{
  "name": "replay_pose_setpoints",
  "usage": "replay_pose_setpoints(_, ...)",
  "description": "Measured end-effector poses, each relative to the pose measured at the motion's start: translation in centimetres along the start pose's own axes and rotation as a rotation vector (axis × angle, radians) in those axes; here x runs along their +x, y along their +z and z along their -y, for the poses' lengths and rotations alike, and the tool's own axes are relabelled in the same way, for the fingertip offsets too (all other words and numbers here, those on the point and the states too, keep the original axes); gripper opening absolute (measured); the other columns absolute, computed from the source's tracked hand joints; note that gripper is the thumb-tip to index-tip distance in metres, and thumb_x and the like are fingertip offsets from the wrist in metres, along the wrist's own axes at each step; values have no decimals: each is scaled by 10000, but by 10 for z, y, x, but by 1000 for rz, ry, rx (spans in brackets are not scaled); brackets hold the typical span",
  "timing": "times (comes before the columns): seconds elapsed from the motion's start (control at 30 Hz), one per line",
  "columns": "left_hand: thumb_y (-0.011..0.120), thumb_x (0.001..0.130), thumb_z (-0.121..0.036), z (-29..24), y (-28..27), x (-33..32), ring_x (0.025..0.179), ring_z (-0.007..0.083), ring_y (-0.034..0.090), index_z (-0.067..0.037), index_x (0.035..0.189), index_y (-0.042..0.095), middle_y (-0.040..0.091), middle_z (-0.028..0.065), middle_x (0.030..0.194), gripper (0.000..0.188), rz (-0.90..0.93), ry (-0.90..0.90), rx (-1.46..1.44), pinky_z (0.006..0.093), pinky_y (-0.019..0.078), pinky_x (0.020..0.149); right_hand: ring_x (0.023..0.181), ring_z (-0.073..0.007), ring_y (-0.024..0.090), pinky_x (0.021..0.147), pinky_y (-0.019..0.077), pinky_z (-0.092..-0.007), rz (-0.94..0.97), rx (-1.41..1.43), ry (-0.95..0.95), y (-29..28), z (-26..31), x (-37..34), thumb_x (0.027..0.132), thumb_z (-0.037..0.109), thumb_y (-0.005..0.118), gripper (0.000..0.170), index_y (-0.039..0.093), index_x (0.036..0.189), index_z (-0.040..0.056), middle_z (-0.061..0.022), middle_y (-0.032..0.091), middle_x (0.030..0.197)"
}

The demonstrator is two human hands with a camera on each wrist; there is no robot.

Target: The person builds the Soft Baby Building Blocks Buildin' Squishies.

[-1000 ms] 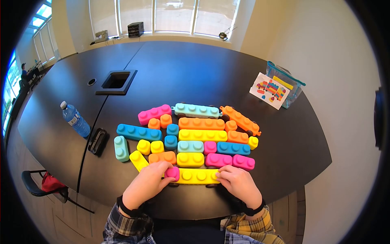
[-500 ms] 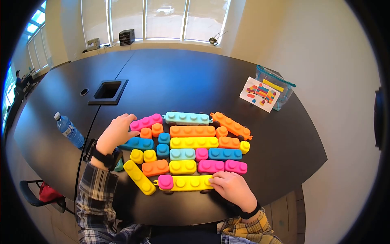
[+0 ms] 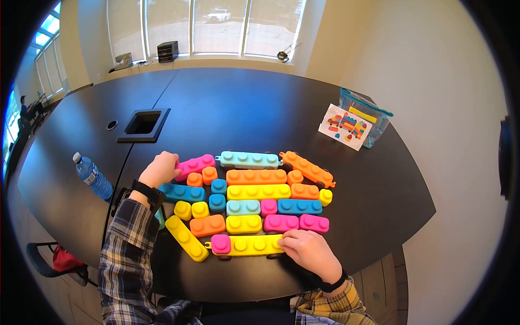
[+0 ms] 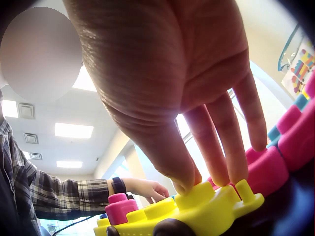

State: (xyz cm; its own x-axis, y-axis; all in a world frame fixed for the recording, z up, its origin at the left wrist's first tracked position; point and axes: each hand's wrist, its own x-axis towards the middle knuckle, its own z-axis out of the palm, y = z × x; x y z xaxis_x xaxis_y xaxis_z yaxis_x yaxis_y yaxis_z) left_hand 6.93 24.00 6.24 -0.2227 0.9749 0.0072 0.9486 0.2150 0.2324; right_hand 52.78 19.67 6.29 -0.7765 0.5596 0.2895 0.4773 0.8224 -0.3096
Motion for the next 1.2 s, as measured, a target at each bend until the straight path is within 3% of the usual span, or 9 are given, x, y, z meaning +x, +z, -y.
replay_pose_setpoints(0.13, 777, 869, -203, 5, -10, -6, 957, 419, 677, 9, 1006, 681, 690, 217, 1003, 270, -231, 146, -3, 448, 574, 864, 921, -267, 706, 795, 578, -386, 69, 99, 24, -8, -1, 3, 879, 155, 756, 175, 728, 1037, 84, -51, 696, 1035)
replay_pose_setpoints(0.2, 771, 871, -185, -11, -33, -27, 940, 420, 665, 13, 1003, 663, 677, 210, 1005, 261, -301, 159, -57, 439, 570, 857, 995, -300, 709, 859, 583, -391, -22, 223, 63, -19, 5, 5, 883, 198, 791, 339, 717, 1196, 90, -81, 699, 1174)
replay_pose_setpoints(0.23, 761, 880, -150, -25, -46, -42, 931, 397, 673, 16, 1029, 653, 676, 199, 1007, 247, -324, 188, -116, 420, 580, 848, 1129, -325, 683, 945, 568, -399, 36, 276, 97, -23, -1, 4, 886, 244, 816, 527, 648, 1364, 98, -120, 651, 1348)
replay_pose_setpoints(0.37, 744, 895, -36, -78, -59, -97, 923, 271, 705, 17, 1127, 634, 666, 158, 1000, 262, -370, 325, -349, 351, 616, 816, 1325, -373, 564, 1085, 489, -446, -75, 239, 54, -39, 3, 19, 881, 260, 825, 698, 533, 1487, 75, -167, 536, 1508)
replay_pose_setpoints(0.53, 788, 857, -48, -135, -38, -146, 934, 331, 716, -8, 1154, 627, 692, 162, 1109, 340, -284, 512, -469, 370, 586, 852, 1299, -402, 565, 1105, 452, -492, -132, 197, -5, -39, 21, 47, 877, 222, 821, 703, 525, 1500, 88, -185, 535, 1494)
replay_pose_setpoints(0.6, 787, 861, -76, -147, -35, -157, 972, 357, 710, -15, 1163, 632, 696, 157, 1153, 345, -239, 513, -506, 389, 579, 872, 1228, -401, 607, 1038, 500, -471, -125, 80, -130, -36, 21, 53, 854, 202, 831, 687, 551, 1471, 91, -179, 589, 1429)
replay_pose_setpoints(0.67, 787, 871, -111, -153, -31, -164, 998, 356, 706, -24, 1164, 640, 702, 147, 1155, 339, -226, 501, -500, 395, 573, 879, 1196, -374, 635, 1018, 517, -445, -89, 94, -100, -32, 17, 51, 849, 194, 841, 654, 579, 1440, 97, -163, 630, 1366)
replay_pose_setpoints(0.83, 857, 830, -215, -144, -20, -173, 1175, 372, 639, -42, 1364, 584, 664, 174, 1282, 624, -86, 450, -564, 426, 521, 997, 1082, -369, 683, 917, 561, -430, 6, 200, -40, -30, 5, 37, 848, 190, 830, 576, 609, 1366, 74, -176, 693, 1226)
replay_pose_setpoints(1.2, 827, 848, -143, -122, 22, -196, 1066, 367, 675, -46, 1206, 683, 701, 138, 1172, 399, -89, 337, -513, 420, 560, 920, 1149, -351, 659, 967, 533, -447, 107, 233, -35, -1, 1, 21, 855, 214, 828, 548, 624, 1342, 66, -153, 693, 1209)
